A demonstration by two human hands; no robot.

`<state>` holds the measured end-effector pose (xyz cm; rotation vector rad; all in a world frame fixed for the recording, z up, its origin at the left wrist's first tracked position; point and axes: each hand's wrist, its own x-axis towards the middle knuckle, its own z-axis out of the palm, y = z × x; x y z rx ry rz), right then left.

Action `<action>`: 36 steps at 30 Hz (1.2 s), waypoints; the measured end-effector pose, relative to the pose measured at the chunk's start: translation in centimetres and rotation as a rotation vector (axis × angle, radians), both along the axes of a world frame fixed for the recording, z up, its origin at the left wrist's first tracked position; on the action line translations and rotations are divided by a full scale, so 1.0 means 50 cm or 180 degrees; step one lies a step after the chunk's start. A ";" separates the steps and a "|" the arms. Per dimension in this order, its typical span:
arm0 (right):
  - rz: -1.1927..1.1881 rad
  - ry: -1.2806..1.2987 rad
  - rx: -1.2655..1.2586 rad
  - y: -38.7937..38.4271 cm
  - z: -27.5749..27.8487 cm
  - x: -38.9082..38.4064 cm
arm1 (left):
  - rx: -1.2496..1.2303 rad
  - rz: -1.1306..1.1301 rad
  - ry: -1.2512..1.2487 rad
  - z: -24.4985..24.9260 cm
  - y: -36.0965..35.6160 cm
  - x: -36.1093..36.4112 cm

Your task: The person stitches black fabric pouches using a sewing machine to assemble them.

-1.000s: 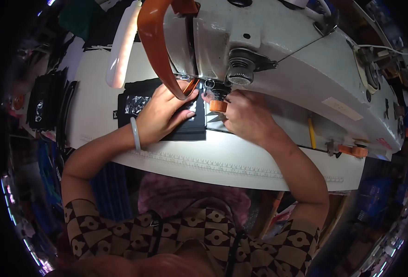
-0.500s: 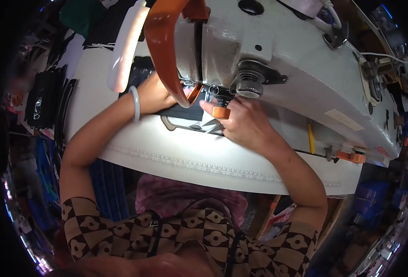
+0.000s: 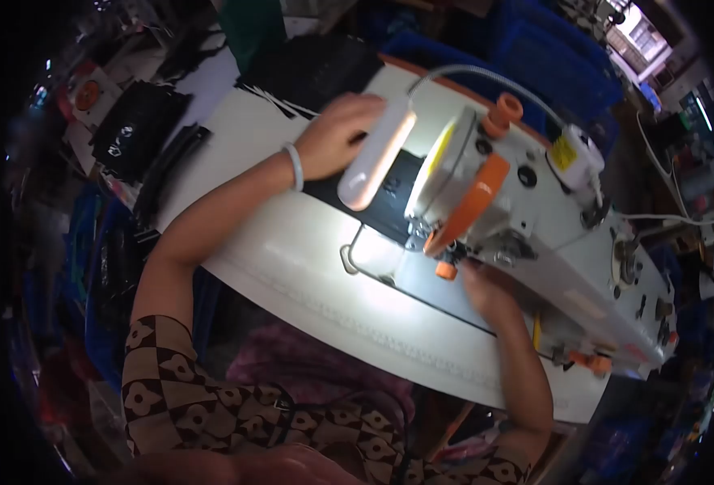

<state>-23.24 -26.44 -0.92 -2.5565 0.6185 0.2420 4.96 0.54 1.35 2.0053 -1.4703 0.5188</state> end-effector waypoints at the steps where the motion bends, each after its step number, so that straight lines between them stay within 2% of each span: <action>1: 0.0027 -0.0087 -0.0012 -0.063 -0.042 0.006 | -0.0319 0.0527 0.0182 0.012 0.027 0.051; 3: 0.1285 -0.1937 -0.2823 -0.168 -0.123 0.037 | -0.0317 0.1570 0.0207 0.035 0.098 0.175; 4: 0.1275 -0.2008 -0.2863 -0.156 -0.094 0.065 | -0.0076 0.2126 0.0255 0.044 0.134 0.230; 5: 0.1110 -0.2069 -0.2336 -0.078 -0.056 0.141 | 0.0155 0.2682 0.0312 0.047 0.168 0.275; 6: 0.0949 -0.2117 -0.1807 -0.014 -0.021 0.195 | 0.0096 0.2685 0.0255 0.021 0.199 0.317; 8: 0.0639 -0.2156 -0.0739 0.122 0.048 0.302 | 0.0877 0.3497 0.0925 -0.038 0.224 0.391; 10: 0.0351 -0.2160 0.0341 0.142 0.105 0.338 | 0.1034 0.3500 0.1336 -0.065 0.187 0.377; 12: 0.0080 -0.2099 0.1449 0.150 0.155 0.358 | 0.0941 0.3316 0.1823 -0.037 0.127 0.310; 13: 0.0087 -0.2124 0.1439 0.131 0.124 0.427 | 0.0919 0.3313 0.1805 -0.018 0.099 0.271; 15: 0.0695 -0.1827 0.1424 0.078 0.014 0.567 | 0.0803 0.3097 0.2122 0.008 0.051 0.217; 16: 0.0668 -0.1846 0.1406 0.082 0.027 0.568 | 0.0800 0.3063 0.2107 0.006 0.040 0.221; 19: 0.0892 -0.1278 0.0657 0.114 0.062 0.573 | -0.0385 0.1926 0.3335 -0.003 0.003 0.236; 20: 0.0858 -0.1270 0.0642 0.112 0.054 0.575 | -0.0372 0.1891 0.3348 -0.011 -0.005 0.228; 23: 0.1039 -0.2131 0.0585 0.093 0.004 0.588 | -0.1247 0.0860 0.4006 -0.018 -0.020 0.170; 24: 0.1004 -0.2143 0.0556 0.094 -0.012 0.591 | -0.1232 0.0813 0.4004 -0.015 -0.025 0.162; 27: -0.0841 -0.2576 0.2452 0.106 -0.043 0.591 | -0.2296 0.0425 0.4349 0.000 -0.041 0.148; 28: -0.0861 -0.2578 0.2417 0.094 -0.031 0.584 | -0.2296 0.0392 0.4373 0.011 -0.051 0.139; 31: -0.0605 -0.1375 0.4260 0.099 0.117 0.531 | -0.2165 0.0132 0.4308 0.076 -0.086 0.097; 32: -0.0595 -0.1405 0.4249 0.086 0.130 0.544 | -0.2165 0.0104 0.4289 0.083 -0.099 0.107; 34: -0.1171 -0.2663 0.3231 0.058 0.159 0.584 | -0.2255 0.0119 0.4307 0.097 -0.121 0.137; 36: -0.1419 -0.2967 0.3365 0.008 0.214 0.612 | -0.2288 0.0163 0.4340 0.100 -0.121 0.136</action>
